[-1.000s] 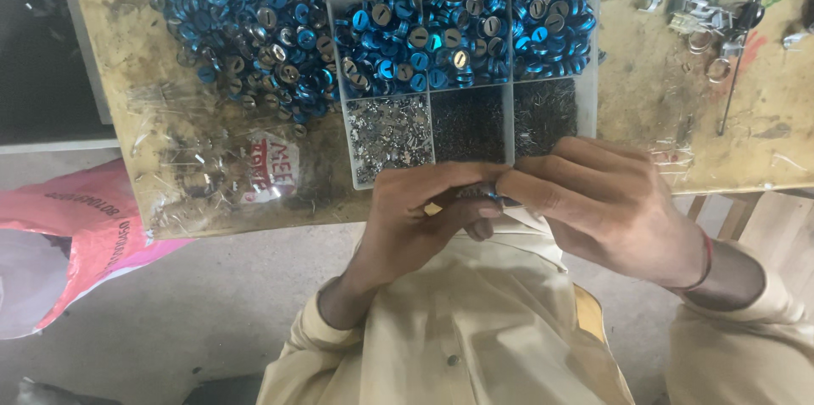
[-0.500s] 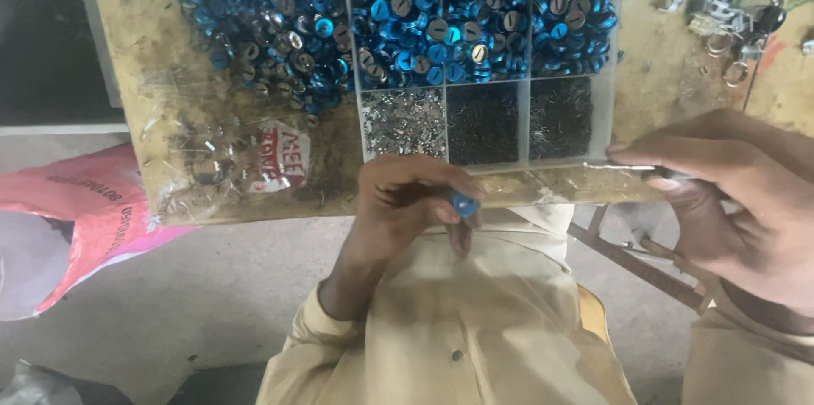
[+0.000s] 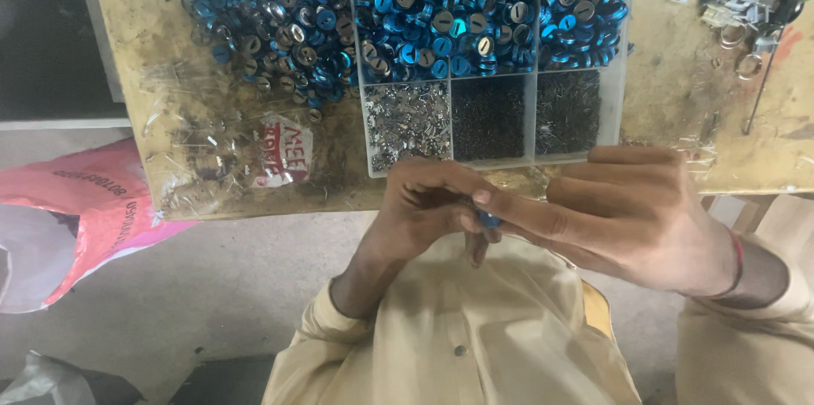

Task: The person repeatedly assembles small blue snap fasteners by hand. They pick a blue cap, place a metal pin into it, and use a hammer to press the pin into the cap. The assembled fasteners are placed on the table. The process is repeated multiple times.

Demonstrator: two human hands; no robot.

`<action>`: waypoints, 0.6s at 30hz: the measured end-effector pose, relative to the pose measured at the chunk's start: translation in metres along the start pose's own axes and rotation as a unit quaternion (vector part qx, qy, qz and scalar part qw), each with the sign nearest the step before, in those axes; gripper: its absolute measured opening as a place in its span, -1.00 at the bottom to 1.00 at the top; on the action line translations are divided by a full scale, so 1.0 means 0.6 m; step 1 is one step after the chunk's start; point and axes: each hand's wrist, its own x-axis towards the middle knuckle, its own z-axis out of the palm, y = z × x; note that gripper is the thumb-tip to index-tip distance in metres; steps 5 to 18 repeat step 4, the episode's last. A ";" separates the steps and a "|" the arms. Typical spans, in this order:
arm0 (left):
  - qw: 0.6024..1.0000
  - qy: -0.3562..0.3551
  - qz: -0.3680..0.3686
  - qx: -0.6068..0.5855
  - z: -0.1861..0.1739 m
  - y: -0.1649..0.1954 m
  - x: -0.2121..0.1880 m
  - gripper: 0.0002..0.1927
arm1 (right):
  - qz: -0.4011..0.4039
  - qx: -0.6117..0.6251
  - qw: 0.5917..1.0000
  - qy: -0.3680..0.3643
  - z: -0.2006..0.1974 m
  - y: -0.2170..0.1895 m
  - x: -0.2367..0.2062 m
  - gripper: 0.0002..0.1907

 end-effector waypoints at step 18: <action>1.000 0.008 -0.023 0.010 -0.007 -0.007 -0.004 -0.82 | -0.019 -0.015 0.999 -0.023 0.031 0.072 -0.025 -0.48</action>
